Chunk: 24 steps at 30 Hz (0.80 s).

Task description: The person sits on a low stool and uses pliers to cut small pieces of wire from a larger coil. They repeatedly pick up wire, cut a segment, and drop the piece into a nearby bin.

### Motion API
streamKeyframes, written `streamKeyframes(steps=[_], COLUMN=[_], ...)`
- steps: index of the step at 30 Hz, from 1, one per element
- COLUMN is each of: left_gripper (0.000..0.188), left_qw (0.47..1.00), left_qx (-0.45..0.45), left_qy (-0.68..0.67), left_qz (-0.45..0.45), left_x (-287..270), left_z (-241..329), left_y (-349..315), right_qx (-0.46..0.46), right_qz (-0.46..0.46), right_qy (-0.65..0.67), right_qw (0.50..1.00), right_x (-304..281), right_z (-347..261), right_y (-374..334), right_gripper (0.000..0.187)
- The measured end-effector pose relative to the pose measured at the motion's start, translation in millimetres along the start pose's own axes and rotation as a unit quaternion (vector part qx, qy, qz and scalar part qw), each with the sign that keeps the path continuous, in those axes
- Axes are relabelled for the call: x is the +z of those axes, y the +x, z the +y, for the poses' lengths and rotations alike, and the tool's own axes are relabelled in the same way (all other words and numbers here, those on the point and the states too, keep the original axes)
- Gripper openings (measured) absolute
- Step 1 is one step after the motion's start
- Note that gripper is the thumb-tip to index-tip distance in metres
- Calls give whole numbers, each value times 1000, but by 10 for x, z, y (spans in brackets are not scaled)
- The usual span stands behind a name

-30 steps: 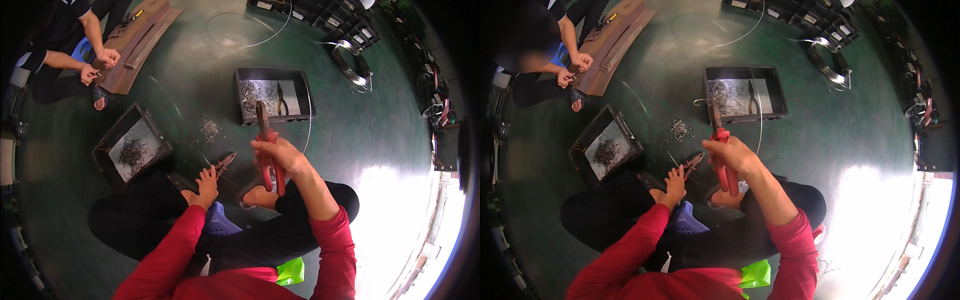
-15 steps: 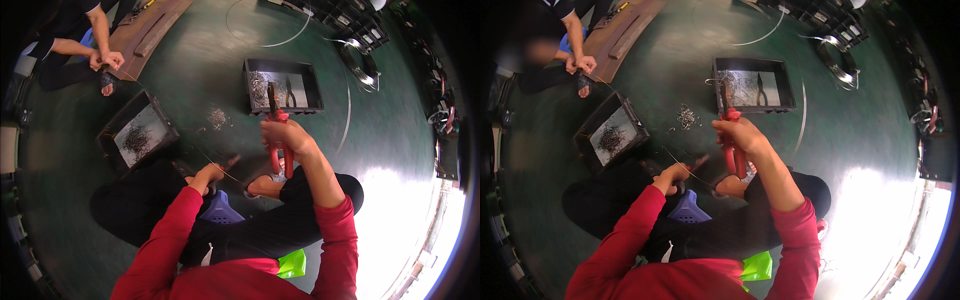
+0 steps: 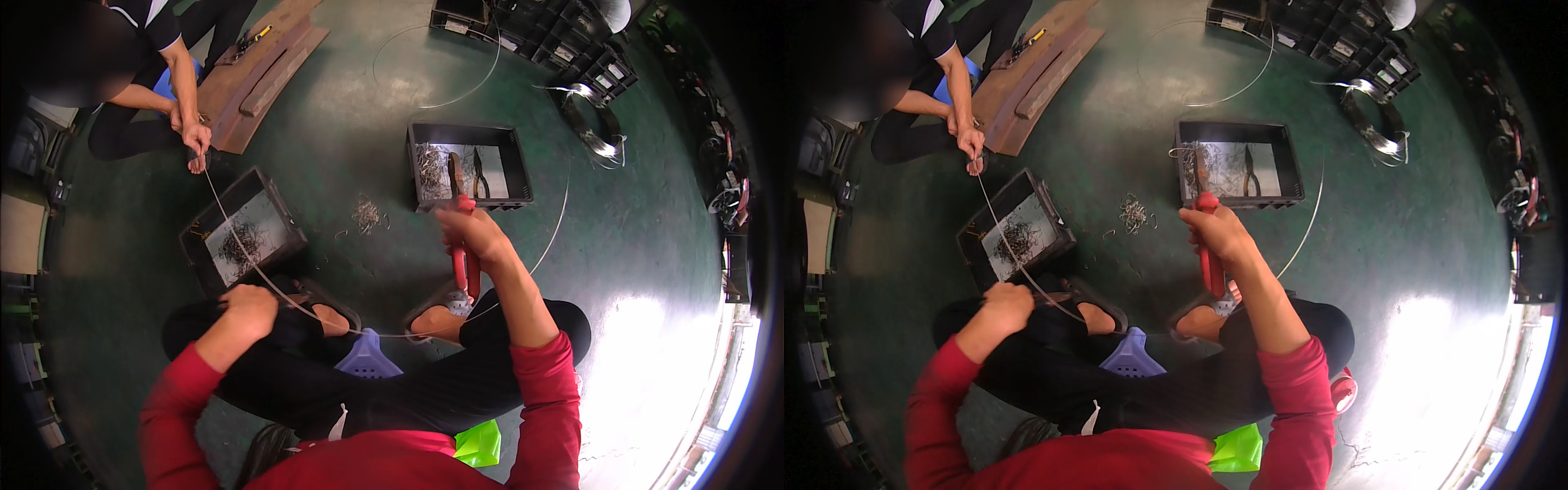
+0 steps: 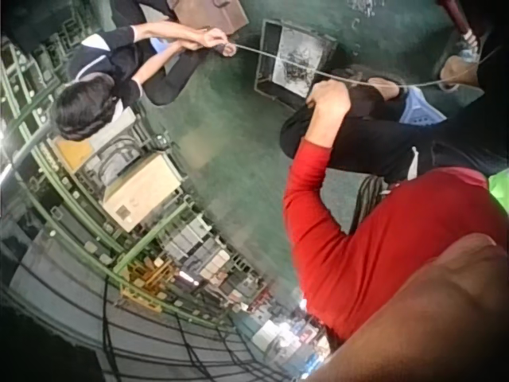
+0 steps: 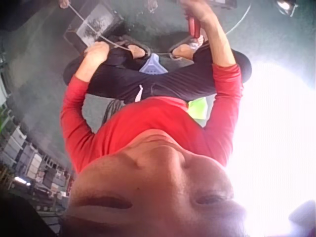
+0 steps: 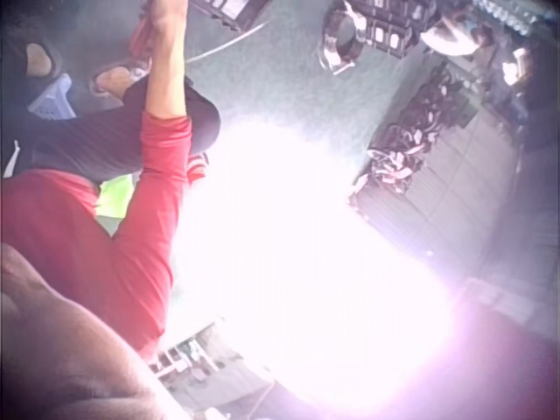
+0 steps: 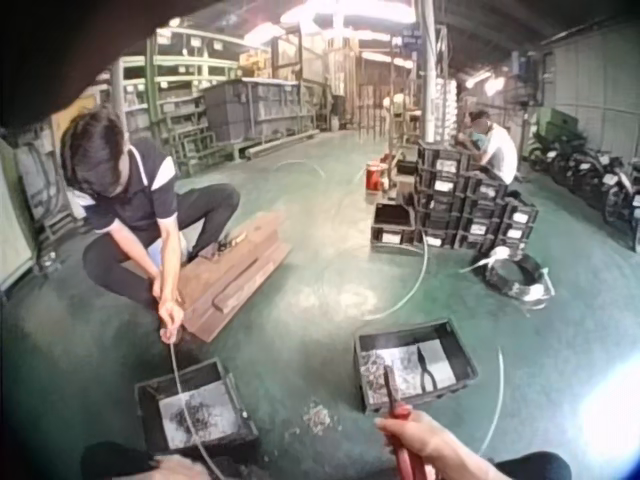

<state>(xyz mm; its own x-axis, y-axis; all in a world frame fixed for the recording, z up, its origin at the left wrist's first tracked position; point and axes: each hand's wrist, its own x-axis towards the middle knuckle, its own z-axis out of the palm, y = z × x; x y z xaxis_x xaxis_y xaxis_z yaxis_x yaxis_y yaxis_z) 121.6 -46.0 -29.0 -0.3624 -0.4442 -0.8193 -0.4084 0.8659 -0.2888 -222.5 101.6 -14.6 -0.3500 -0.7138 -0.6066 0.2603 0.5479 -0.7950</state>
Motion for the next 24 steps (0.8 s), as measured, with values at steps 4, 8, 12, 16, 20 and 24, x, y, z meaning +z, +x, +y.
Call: streamKeyframes(steps=[4,8,12,16,20,24], left_gripper=[23,27,29,30,33,39], left_qw=[997,990,997,997,979,806], left_qx=[-54,-118,-66,-8,-48,-77], left_qy=[31,74,18,-72,-199,-483], left_qz=[-44,25,-24,-29,7,334], left_x=[48,235,234,-33,-124,46], left_z=[-516,-592,-622,-539,-741,-784], left_y=[-161,53,365,576,358,-4], right_qx=[-15,-35,-66,-58,-69,-83], right_qz=[32,52,51,33,65,98], right_qy=[-32,9,54,56,54,-25], right_qw=[999,998,995,996,994,991], right_x=[-42,69,270,379,356,434], right_z=[42,31,53,75,164,140], right_y=[26,56,22,12,-31,44], right_gripper=[24,25,26,23,24,30])
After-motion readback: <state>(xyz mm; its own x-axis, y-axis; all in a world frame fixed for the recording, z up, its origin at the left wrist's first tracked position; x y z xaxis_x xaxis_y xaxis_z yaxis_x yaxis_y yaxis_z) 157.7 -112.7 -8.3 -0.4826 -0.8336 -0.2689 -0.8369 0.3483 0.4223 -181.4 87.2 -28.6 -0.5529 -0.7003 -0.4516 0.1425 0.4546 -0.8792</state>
